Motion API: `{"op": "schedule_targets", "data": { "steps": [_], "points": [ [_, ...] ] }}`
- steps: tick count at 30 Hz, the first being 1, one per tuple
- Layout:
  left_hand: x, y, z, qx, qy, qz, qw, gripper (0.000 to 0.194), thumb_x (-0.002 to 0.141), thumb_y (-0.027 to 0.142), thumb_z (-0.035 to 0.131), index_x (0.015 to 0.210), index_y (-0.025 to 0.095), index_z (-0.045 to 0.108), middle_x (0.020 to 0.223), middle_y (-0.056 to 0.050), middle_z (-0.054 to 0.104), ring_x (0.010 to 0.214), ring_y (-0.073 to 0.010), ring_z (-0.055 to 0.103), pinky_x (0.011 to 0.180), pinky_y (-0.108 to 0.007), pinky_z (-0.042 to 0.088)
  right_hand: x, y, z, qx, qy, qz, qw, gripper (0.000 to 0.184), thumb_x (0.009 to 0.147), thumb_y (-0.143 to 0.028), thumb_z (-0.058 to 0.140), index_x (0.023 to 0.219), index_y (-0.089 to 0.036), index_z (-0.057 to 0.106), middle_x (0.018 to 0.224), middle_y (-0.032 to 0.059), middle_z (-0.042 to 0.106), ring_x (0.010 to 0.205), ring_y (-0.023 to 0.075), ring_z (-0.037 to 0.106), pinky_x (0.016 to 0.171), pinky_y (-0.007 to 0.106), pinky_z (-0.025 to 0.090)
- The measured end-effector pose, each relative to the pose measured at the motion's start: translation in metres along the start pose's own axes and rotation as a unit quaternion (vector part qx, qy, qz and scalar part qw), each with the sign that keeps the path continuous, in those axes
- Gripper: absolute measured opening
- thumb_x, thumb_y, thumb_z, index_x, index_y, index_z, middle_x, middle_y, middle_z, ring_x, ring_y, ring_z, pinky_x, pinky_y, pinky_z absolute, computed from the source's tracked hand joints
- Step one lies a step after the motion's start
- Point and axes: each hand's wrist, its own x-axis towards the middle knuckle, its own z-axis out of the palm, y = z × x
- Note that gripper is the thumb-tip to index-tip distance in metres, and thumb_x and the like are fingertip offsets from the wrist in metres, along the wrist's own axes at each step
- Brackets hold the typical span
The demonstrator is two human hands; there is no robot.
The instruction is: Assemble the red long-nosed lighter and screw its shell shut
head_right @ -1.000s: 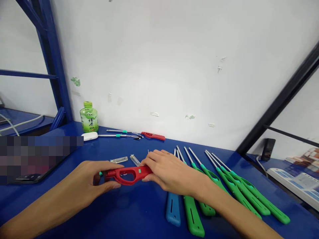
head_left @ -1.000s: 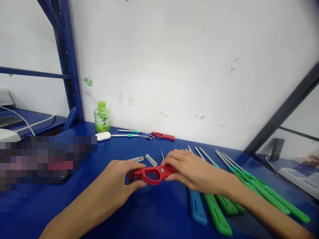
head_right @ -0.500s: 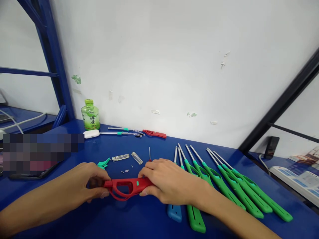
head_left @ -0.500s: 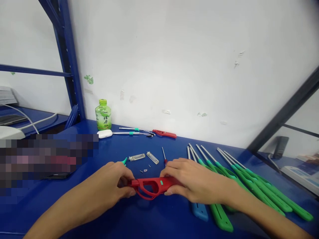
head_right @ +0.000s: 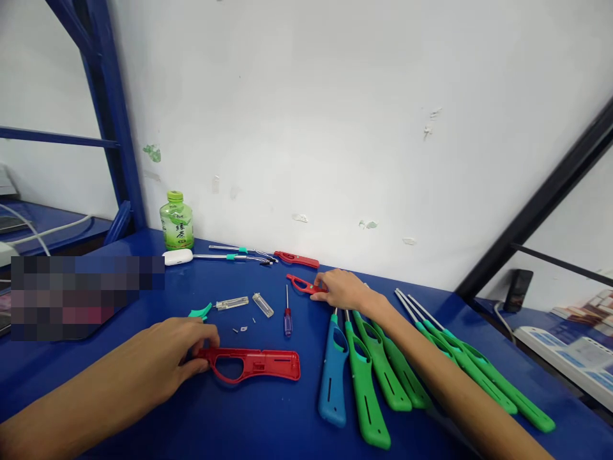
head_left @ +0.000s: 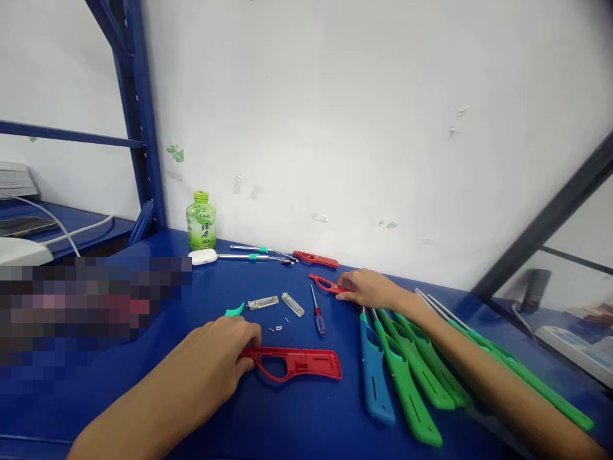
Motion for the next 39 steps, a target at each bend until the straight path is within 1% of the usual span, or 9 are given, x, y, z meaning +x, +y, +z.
{"op": "schedule_targets", "data": {
  "steps": [5,10,14,17,21,24,29,35,39],
  "points": [
    [-0.005,0.007,-0.005,0.040,-0.025,-0.022,0.999,0.020,0.094,0.017,0.060,0.105,0.029,0.071,0.113,-0.004,0.072,0.108,-0.0285,0.070,0.088,-0.041,0.051,0.025,-0.010,-0.006,-0.026,0.050,-0.029,0.998,0.030,0.106,-0.041,0.066,0.125,-0.019,0.068,0.125,0.0090,0.070,0.105,0.0229,0.071,0.092,0.045,0.061],
    [-0.011,0.013,-0.013,0.093,-0.038,-0.043,0.994,0.051,0.090,0.001,0.051,0.127,0.031,0.069,0.133,-0.008,0.069,0.124,-0.0315,0.068,0.103,-0.049,0.053,0.081,-0.051,-0.025,-0.041,0.082,-0.137,0.986,0.033,0.104,-0.038,0.068,0.131,-0.019,0.066,0.133,0.0101,0.067,0.114,0.0258,0.069,0.097,0.048,0.060],
    [-0.013,0.014,-0.016,0.139,-0.020,-0.057,0.989,0.065,0.091,-0.006,0.035,0.138,0.029,0.064,0.146,-0.014,0.062,0.132,-0.0337,0.065,0.106,-0.054,0.053,0.131,-0.085,-0.024,-0.060,0.101,-0.163,0.980,0.039,0.104,-0.039,0.069,0.137,-0.019,0.063,0.136,0.0109,0.065,0.115,0.0271,0.068,0.097,0.050,0.060],
    [-0.013,0.010,-0.018,0.161,-0.003,-0.052,0.986,0.064,0.093,-0.004,0.032,0.138,0.027,0.064,0.144,-0.015,0.063,0.128,-0.0343,0.067,0.101,-0.054,0.055,0.154,-0.104,-0.018,-0.077,0.105,-0.154,0.979,0.038,0.104,-0.039,0.069,0.136,-0.019,0.063,0.135,0.0108,0.066,0.114,0.0267,0.069,0.096,0.049,0.060],
    [-0.015,0.006,-0.021,0.173,0.016,-0.041,0.984,0.059,0.094,-0.002,0.035,0.136,0.027,0.066,0.130,-0.012,0.069,0.116,-0.0324,0.072,0.091,-0.049,0.059,0.161,-0.118,-0.012,-0.095,0.110,-0.147,0.978,0.036,0.104,-0.039,0.069,0.134,-0.018,0.064,0.134,0.0105,0.066,0.113,0.0262,0.069,0.095,0.048,0.060],
    [-0.016,0.006,-0.026,0.178,0.047,-0.038,0.982,0.056,0.094,-0.002,0.038,0.133,0.026,0.067,0.123,-0.012,0.071,0.111,-0.0330,0.073,0.084,-0.047,0.060,0.156,-0.116,-0.016,-0.101,0.123,-0.146,0.976,0.036,0.104,-0.038,0.069,0.133,-0.018,0.065,0.133,0.0103,0.067,0.112,0.0259,0.069,0.095,0.048,0.061],
    [-0.017,0.009,-0.031,0.179,0.141,-0.014,0.973,0.040,0.095,0.003,0.042,0.109,0.021,0.075,0.103,-0.011,0.071,0.100,-0.0328,0.071,0.076,-0.043,0.058,0.129,-0.096,-0.038,-0.089,0.174,-0.139,0.971,0.033,0.104,-0.039,0.069,0.129,-0.017,0.066,0.127,0.0093,0.069,0.106,0.0238,0.071,0.090,0.045,0.062],
    [-0.007,0.012,-0.021,0.165,0.333,0.059,0.926,0.046,0.103,0.017,0.044,0.145,0.019,0.060,0.133,-0.017,0.067,0.120,-0.0389,0.063,0.096,-0.059,0.054,0.042,-0.093,-0.057,-0.062,0.263,-0.196,0.943,0.020,0.111,-0.032,0.057,0.116,-0.016,0.068,0.095,0.0029,0.074,0.088,0.0194,0.071,0.096,0.044,0.055],
    [-0.002,0.017,-0.008,0.157,0.393,0.137,0.896,0.044,0.103,0.025,0.052,0.146,0.019,0.059,0.135,-0.015,0.069,0.122,-0.0369,0.065,0.095,-0.056,0.056,-0.015,-0.107,-0.052,-0.048,0.311,-0.251,0.915,0.022,0.115,-0.031,0.048,0.109,-0.018,0.066,0.093,0.0046,0.077,0.085,0.0181,0.068,0.098,0.039,0.046]
  ]
}}
